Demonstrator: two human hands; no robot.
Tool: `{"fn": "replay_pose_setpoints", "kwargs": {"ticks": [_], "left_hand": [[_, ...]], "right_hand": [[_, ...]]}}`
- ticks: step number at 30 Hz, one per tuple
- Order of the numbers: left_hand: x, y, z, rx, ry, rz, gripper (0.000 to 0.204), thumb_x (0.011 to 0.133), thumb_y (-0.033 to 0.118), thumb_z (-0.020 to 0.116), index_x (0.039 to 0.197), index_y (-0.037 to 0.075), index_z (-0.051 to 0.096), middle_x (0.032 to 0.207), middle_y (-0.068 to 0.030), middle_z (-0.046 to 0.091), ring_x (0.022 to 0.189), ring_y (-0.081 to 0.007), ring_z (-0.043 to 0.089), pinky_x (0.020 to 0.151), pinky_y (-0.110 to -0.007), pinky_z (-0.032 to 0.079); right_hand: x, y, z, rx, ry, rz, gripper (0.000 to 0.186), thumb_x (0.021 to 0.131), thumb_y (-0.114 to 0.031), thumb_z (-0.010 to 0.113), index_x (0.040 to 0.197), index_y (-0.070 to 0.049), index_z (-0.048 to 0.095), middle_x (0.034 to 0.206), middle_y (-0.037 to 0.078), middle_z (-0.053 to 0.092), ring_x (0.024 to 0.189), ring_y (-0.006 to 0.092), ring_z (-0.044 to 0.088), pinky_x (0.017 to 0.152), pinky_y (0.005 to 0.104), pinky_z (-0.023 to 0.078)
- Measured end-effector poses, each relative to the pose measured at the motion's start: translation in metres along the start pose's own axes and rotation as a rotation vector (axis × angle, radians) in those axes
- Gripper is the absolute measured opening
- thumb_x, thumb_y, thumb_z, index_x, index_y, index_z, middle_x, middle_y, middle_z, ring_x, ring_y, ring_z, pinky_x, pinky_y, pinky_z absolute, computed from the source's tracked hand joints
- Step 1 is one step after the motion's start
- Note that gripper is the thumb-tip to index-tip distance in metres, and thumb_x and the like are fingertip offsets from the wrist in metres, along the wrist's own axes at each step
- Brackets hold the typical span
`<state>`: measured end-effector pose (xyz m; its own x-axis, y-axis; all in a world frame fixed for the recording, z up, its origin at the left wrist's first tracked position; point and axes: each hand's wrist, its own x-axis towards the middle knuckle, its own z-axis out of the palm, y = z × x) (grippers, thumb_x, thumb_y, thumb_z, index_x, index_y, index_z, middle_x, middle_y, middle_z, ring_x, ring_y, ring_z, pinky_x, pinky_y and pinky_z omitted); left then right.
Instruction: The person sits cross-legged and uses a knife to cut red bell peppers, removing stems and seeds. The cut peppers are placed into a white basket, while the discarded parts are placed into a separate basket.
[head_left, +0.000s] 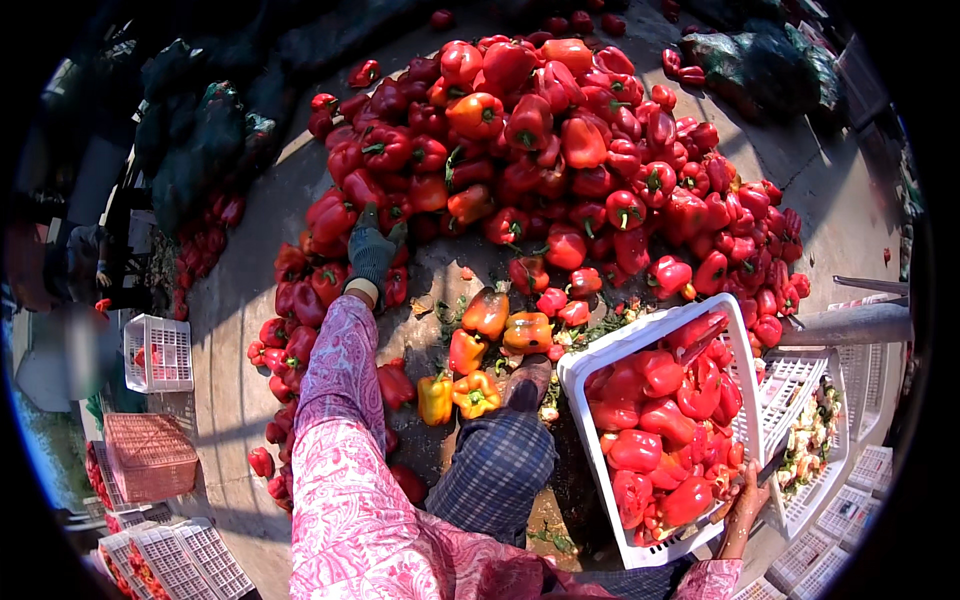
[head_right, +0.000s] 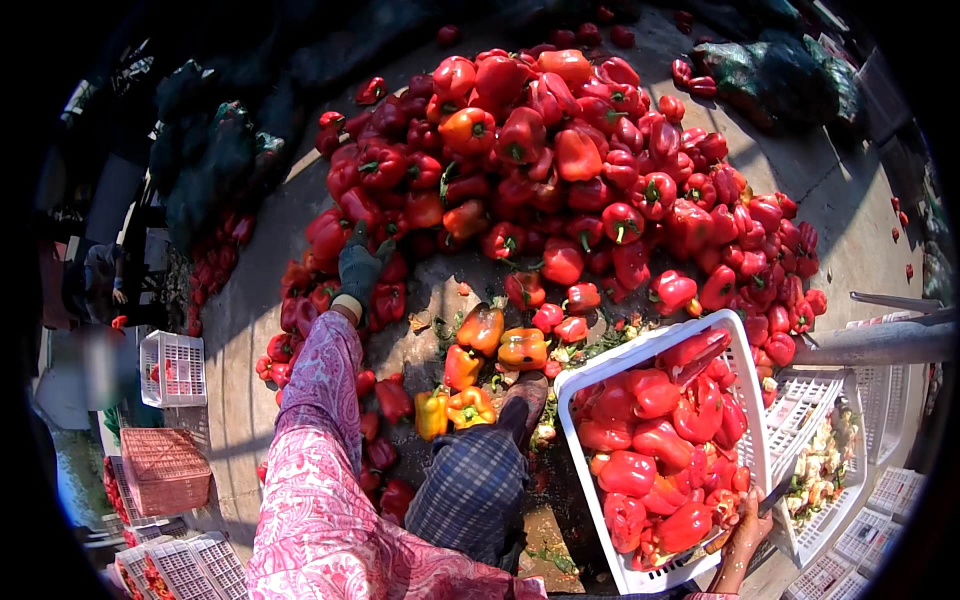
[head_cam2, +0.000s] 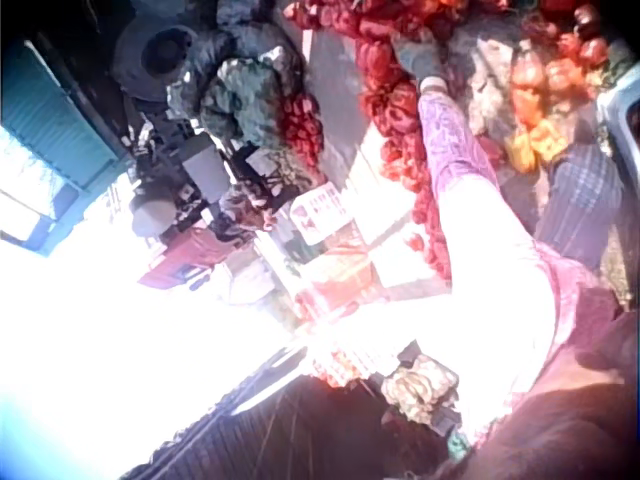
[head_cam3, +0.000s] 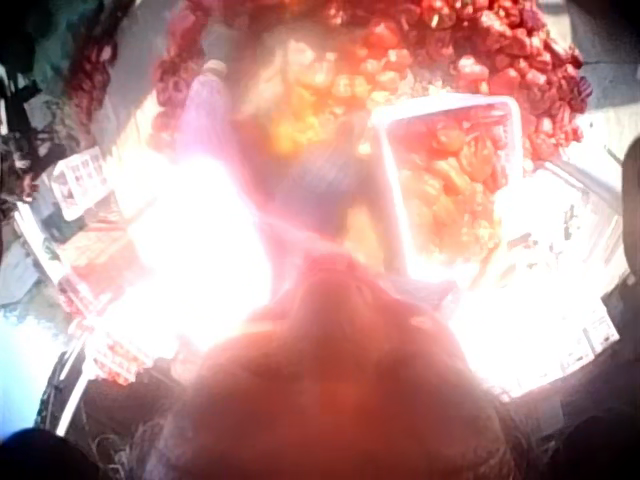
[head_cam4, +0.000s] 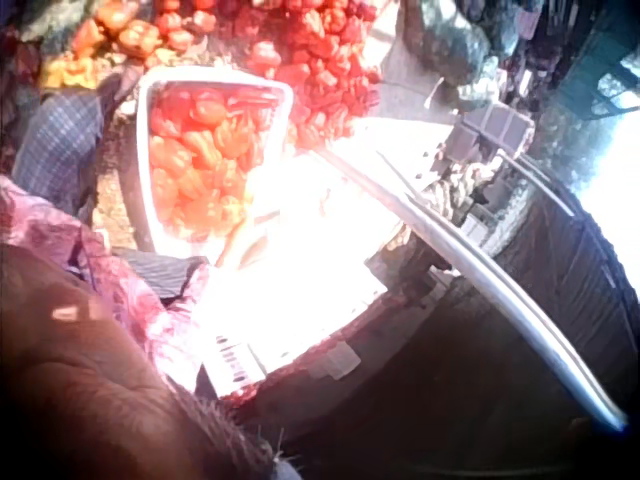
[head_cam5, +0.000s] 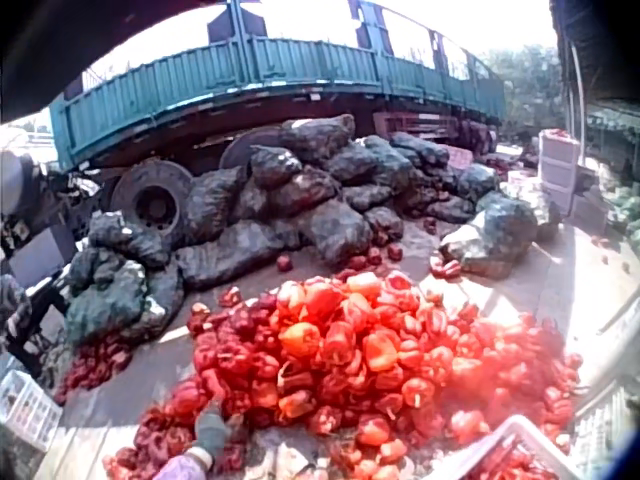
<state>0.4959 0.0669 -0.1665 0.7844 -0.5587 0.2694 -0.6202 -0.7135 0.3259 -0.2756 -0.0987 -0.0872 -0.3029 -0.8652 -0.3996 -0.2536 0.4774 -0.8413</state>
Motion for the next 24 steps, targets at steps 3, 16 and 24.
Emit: {"fn": "replay_pose_setpoints", "kwargs": {"ticks": [3,16,24], "left_hand": [[0.059,-0.022,0.012,0.364,-0.046,-0.162,0.088,0.078,0.057,0.062,0.141,0.004,0.033,0.131,-0.0231,0.050,0.122,-0.0372,0.048,0.102,-0.045,0.037],[-0.003,-0.043,0.085,0.496,-0.607,-0.096,0.058,0.069,0.039,0.072,0.117,0.014,0.051,0.102,-0.0088,0.067,0.098,-0.0259,0.065,0.084,-0.040,0.049],[-0.097,0.003,0.137,0.060,-0.599,-0.412,0.051,0.072,0.037,0.070,0.112,0.008,0.057,0.102,-0.0146,0.067,0.099,-0.0275,0.064,0.083,-0.038,0.050]], "right_hand": [[-0.022,-0.002,0.028,0.063,-0.063,0.065,0.027,0.089,-0.024,0.065,0.103,-0.003,0.055,0.072,0.006,0.061,0.039,0.0078,0.046,0.031,0.0213,0.035],[-0.041,-0.025,0.119,-0.057,-0.042,0.072,0.027,0.087,-0.024,0.067,0.102,-0.005,0.057,0.070,0.004,0.061,0.039,0.0077,0.047,0.033,0.0212,0.038],[-0.098,-0.028,0.087,-0.131,-0.135,0.131,0.031,0.087,-0.022,0.067,0.108,-0.001,0.057,0.077,0.008,0.065,0.041,0.0094,0.050,0.035,0.0230,0.042]]}}
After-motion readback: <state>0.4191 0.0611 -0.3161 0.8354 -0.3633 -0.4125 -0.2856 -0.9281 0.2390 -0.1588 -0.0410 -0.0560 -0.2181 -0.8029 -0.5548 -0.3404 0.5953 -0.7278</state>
